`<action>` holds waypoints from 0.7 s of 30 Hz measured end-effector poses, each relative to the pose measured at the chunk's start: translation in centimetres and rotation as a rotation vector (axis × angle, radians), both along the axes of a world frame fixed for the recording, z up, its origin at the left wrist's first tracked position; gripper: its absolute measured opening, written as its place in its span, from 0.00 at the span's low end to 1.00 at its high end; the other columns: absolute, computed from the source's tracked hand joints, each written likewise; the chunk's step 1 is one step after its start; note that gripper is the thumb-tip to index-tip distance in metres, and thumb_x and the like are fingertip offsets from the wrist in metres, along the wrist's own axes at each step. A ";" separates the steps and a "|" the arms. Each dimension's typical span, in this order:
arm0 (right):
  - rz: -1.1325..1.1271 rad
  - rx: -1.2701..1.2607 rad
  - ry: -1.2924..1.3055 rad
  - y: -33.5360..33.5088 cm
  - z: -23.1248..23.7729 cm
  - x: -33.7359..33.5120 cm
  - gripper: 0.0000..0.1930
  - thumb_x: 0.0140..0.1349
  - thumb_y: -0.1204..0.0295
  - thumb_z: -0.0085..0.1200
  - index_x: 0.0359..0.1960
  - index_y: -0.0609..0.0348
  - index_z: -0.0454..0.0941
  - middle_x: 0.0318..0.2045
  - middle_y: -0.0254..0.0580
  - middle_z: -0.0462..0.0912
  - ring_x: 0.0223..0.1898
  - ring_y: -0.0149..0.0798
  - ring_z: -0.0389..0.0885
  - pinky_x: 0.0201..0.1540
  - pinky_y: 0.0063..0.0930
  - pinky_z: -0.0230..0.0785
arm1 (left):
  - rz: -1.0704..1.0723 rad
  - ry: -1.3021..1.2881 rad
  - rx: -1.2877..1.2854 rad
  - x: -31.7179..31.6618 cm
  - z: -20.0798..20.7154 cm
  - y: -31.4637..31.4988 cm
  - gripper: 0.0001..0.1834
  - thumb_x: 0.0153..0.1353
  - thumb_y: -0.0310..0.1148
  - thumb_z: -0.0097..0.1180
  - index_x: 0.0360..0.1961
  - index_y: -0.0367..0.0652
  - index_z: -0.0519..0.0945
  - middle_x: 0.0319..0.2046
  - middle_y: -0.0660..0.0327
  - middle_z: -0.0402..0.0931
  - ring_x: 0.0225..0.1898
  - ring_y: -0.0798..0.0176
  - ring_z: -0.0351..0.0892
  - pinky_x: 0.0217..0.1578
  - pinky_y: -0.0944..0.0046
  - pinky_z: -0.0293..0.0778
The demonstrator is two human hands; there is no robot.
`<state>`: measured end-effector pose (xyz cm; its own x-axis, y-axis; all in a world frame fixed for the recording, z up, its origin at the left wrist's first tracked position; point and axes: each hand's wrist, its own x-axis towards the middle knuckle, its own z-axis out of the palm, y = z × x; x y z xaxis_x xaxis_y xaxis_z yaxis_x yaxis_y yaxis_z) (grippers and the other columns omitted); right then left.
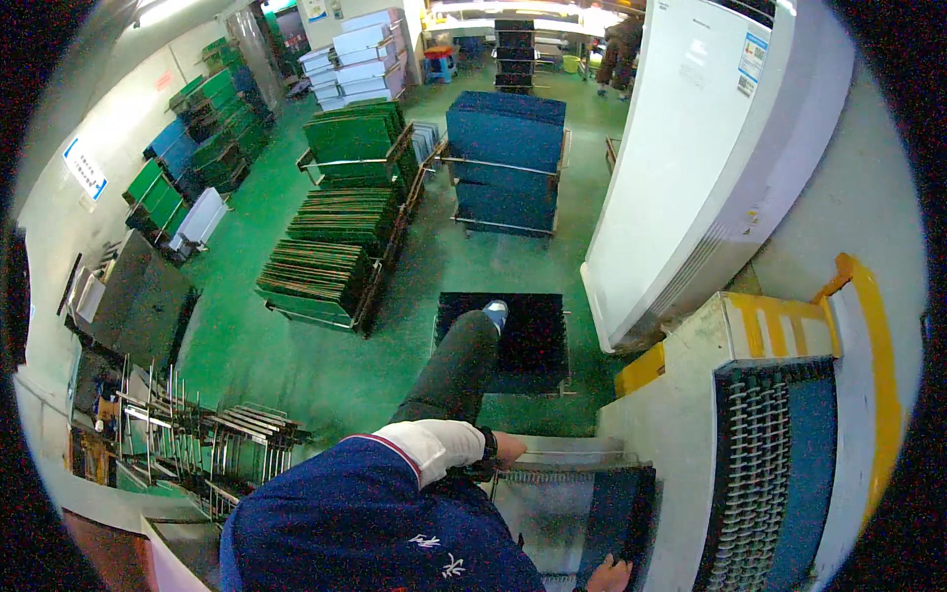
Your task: Inserting blue plates into an industrial processor and organizing the racks of processed plates.
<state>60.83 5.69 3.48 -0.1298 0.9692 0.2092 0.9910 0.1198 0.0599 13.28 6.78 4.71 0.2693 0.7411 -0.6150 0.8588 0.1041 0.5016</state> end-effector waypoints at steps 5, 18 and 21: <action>-0.235 -0.237 0.185 0.0 8.8 -5.5 0.15 0.50 0.66 0.57 0.31 0.69 0.75 0.41 0.58 0.75 0.45 0.58 0.72 0.48 0.45 0.63 | -0.019 0.027 -0.012 0.5 2.5 0.3 0.12 0.46 0.32 0.60 0.32 0.36 0.77 0.31 0.47 0.78 0.37 0.46 0.78 0.31 0.50 0.72; -0.123 -0.218 0.140 0.2 7.8 -2.5 0.16 0.50 0.64 0.55 0.28 0.70 0.75 0.34 0.59 0.76 0.38 0.58 0.73 0.42 0.47 0.64 | -0.054 0.024 -0.008 1.0 -1.9 0.8 0.17 0.45 0.33 0.60 0.38 0.38 0.75 0.32 0.49 0.78 0.37 0.47 0.78 0.33 0.50 0.72; -0.152 -0.192 0.135 0.2 8.7 -2.6 0.16 0.49 0.64 0.56 0.27 0.69 0.75 0.32 0.56 0.75 0.37 0.58 0.73 0.41 0.48 0.64 | -0.060 0.018 -0.023 0.8 -0.6 1.0 0.18 0.43 0.33 0.60 0.36 0.37 0.76 0.34 0.48 0.78 0.39 0.46 0.78 0.34 0.50 0.72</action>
<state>58.25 5.88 12.21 0.0368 0.9990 0.0250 0.9959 -0.0346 -0.0833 14.03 7.78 4.06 0.3018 0.7097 -0.6365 0.8725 0.0634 0.4844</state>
